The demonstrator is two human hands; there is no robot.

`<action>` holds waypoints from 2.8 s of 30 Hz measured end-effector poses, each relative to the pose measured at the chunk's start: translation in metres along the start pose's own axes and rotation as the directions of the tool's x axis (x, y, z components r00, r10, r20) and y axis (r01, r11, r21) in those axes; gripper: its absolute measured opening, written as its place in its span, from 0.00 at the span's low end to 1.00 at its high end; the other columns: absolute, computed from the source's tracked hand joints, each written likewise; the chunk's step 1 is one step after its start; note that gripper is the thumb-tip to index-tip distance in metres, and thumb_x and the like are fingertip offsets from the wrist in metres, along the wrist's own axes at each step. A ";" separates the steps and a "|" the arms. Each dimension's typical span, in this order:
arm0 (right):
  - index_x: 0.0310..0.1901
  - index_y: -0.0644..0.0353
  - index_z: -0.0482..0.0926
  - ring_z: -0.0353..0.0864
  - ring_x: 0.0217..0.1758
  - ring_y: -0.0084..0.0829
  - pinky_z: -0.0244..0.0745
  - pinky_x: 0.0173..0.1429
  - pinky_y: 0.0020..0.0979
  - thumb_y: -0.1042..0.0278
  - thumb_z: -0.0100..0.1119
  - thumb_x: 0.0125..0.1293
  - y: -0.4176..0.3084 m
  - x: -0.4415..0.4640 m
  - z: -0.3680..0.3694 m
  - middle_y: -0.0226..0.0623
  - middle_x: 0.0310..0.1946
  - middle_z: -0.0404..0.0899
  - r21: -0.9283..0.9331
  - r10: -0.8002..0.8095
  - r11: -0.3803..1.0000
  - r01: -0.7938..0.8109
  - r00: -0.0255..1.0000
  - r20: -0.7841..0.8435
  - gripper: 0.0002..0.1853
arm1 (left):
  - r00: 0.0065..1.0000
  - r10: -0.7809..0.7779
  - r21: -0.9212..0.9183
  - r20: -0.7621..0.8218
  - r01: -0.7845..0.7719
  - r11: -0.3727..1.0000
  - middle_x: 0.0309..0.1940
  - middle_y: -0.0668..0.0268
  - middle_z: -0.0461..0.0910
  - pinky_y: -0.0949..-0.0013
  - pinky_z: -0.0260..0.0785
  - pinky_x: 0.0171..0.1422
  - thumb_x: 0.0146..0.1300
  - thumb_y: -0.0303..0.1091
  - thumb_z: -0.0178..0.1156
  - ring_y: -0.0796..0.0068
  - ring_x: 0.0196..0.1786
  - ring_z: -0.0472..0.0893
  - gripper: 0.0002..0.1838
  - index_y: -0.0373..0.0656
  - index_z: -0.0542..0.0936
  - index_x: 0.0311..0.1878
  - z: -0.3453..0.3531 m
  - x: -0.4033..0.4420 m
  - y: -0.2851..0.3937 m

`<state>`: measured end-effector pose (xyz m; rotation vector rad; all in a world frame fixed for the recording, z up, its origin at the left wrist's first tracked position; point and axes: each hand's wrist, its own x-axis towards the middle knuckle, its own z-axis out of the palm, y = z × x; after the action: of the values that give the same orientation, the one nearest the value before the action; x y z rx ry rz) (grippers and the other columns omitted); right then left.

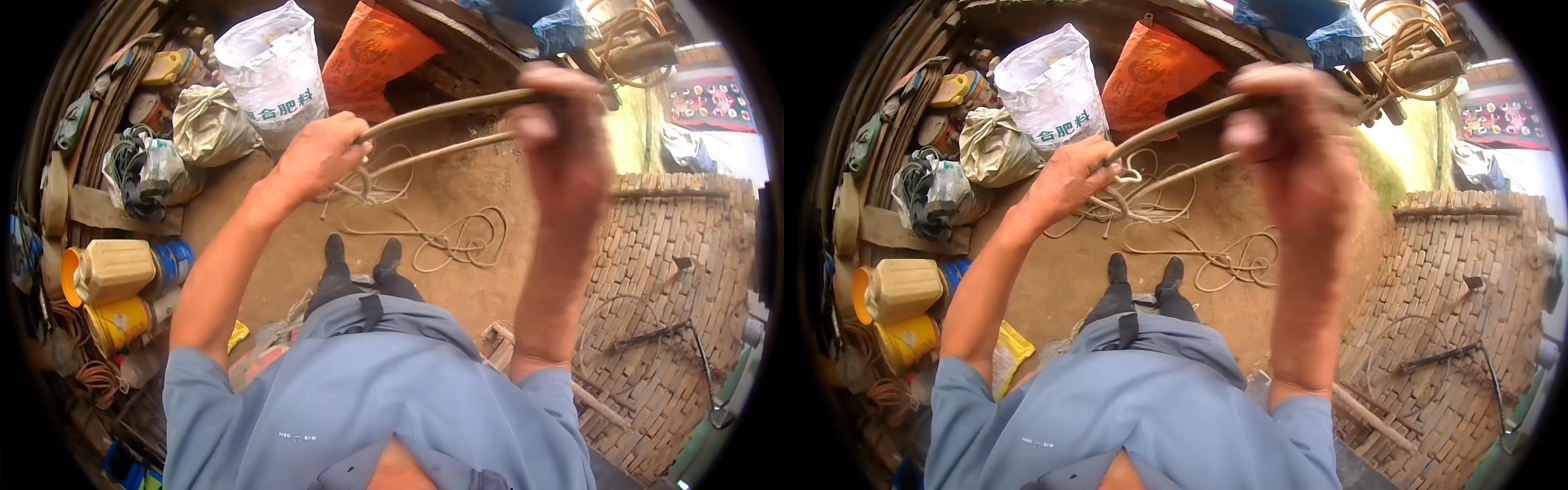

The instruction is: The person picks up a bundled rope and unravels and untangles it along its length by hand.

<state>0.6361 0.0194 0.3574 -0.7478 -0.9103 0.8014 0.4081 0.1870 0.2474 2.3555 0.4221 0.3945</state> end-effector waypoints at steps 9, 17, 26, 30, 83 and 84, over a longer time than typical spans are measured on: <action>0.54 0.61 0.81 0.87 0.46 0.37 0.82 0.52 0.36 0.55 0.54 0.81 0.004 -0.002 -0.044 0.50 0.52 0.86 -0.097 0.053 0.992 -0.076 0.974 -0.220 0.17 | 0.997 -0.024 0.092 -0.075 0.031 0.995 0.34 0.52 0.77 0.55 0.71 0.47 0.71 0.29 0.59 0.48 0.41 0.79 0.05 0.36 0.79 0.41 -0.005 0.004 0.000; 0.48 0.74 0.84 0.86 0.38 0.28 0.84 0.43 0.27 0.50 0.50 0.83 0.082 -0.013 0.007 0.45 0.39 0.87 0.318 0.480 0.846 -0.429 0.871 -0.102 0.28 | 0.991 0.074 0.044 -0.109 -0.069 0.997 0.38 0.53 0.77 0.50 0.74 0.45 0.68 0.30 0.64 0.45 0.41 0.81 0.06 0.39 0.77 0.41 -0.006 0.015 0.036; 0.60 0.81 0.76 0.80 0.45 0.34 0.77 0.46 0.28 0.48 0.55 0.79 -0.077 0.030 -0.035 0.62 0.60 0.76 0.497 0.060 0.854 -0.152 0.979 0.197 0.33 | 0.995 0.019 0.116 -0.094 -0.007 0.993 0.36 0.54 0.78 0.57 0.72 0.48 0.72 0.31 0.62 0.51 0.41 0.80 0.07 0.37 0.79 0.45 0.025 0.013 -0.016; 0.56 0.83 0.75 0.74 0.46 0.33 0.73 0.47 0.29 0.57 0.62 0.76 -0.100 0.018 -0.040 0.53 0.55 0.73 0.554 0.031 0.825 -0.107 0.989 0.145 0.28 | 0.951 -0.002 0.039 -0.310 0.015 0.999 0.32 0.60 0.77 0.62 0.71 0.39 0.75 0.33 0.61 0.67 0.34 0.79 0.08 0.38 0.81 0.48 0.006 0.028 -0.003; 0.54 0.72 0.76 0.84 0.51 0.38 0.84 0.56 0.34 0.66 0.57 0.78 -0.099 0.085 -0.027 0.52 0.50 0.79 -0.032 0.154 0.988 -0.154 0.988 -0.009 0.15 | 0.857 -0.514 -0.164 -0.039 0.502 0.849 0.35 0.61 0.78 0.62 0.73 0.44 0.66 0.25 0.66 0.66 0.34 0.78 0.29 0.47 0.74 0.70 0.111 -0.132 -0.036; 0.54 0.72 0.76 0.84 0.51 0.38 0.84 0.56 0.34 0.66 0.57 0.78 -0.092 0.075 -0.025 0.52 0.50 0.79 -0.040 0.194 0.980 -0.194 0.981 -0.019 0.15 | 0.849 -0.523 -0.195 -0.080 0.501 0.843 0.34 0.62 0.77 0.64 0.73 0.44 0.66 0.25 0.66 0.68 0.33 0.77 0.34 0.49 0.70 0.76 0.110 -0.125 -0.022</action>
<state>0.7113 0.0320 0.4512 -0.8878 -0.8510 0.9490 0.3345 0.0873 0.1342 1.9563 1.0157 0.3105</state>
